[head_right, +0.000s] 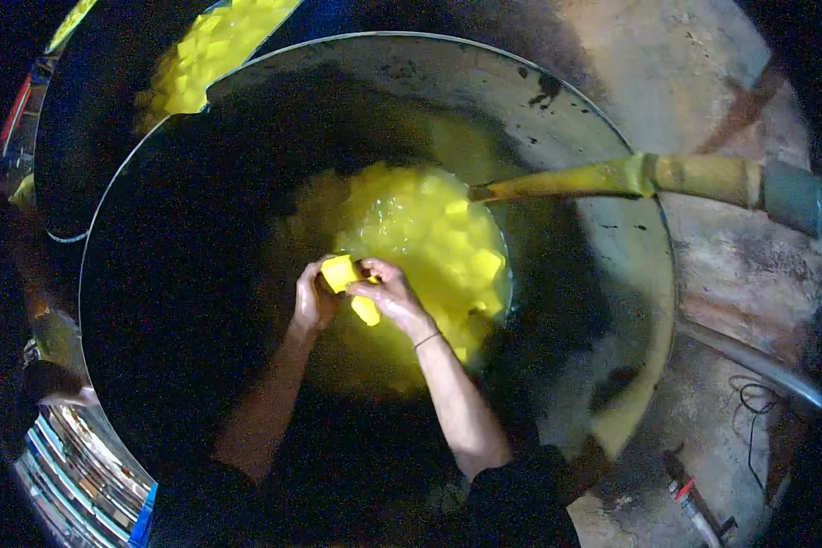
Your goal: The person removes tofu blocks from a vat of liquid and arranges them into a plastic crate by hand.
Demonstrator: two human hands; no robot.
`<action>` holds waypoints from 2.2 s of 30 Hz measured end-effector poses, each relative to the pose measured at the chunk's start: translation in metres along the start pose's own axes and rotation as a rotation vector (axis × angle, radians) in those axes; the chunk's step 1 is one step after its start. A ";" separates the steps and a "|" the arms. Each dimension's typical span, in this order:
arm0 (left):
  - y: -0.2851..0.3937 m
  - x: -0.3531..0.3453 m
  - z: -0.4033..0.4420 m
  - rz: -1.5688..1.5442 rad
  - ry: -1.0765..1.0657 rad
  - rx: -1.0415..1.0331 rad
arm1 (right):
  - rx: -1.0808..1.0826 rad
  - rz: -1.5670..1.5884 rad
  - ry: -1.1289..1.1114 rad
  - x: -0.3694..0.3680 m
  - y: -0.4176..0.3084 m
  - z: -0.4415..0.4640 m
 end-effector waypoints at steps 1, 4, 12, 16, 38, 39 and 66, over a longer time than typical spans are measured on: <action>-0.008 -0.001 0.002 -0.058 0.018 0.002 | -0.019 -0.057 0.052 -0.006 -0.003 -0.010; -0.014 -0.014 -0.004 -0.111 0.108 -0.045 | 0.062 -0.331 0.244 -0.006 0.000 -0.022; -0.003 -0.059 -0.009 -0.197 -0.268 -0.420 | 0.612 -0.613 0.588 -0.026 -0.090 -0.092; -0.009 -0.108 -0.035 -0.697 -0.270 -0.059 | 0.019 -0.421 0.143 -0.013 -0.073 -0.075; 0.362 -0.139 -0.250 -0.832 -0.359 -0.552 | -0.221 -1.451 0.465 0.080 0.109 -0.051; 0.366 -0.121 -0.262 -0.810 -0.299 -0.605 | -0.107 -1.230 0.375 0.068 0.097 -0.057; 0.283 0.332 -0.310 -0.393 0.597 -0.454 | -0.510 -0.564 -0.516 -0.549 0.132 -0.076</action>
Point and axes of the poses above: each hand's wrist, its own z-axis towards the middle knuckle, its own x-axis out of the back of the hand, y = z × x, the point moved 8 cm from there along z, towards the middle knuckle, and after that the axes turned 15 degrees about -x, right-handed, at the moved point
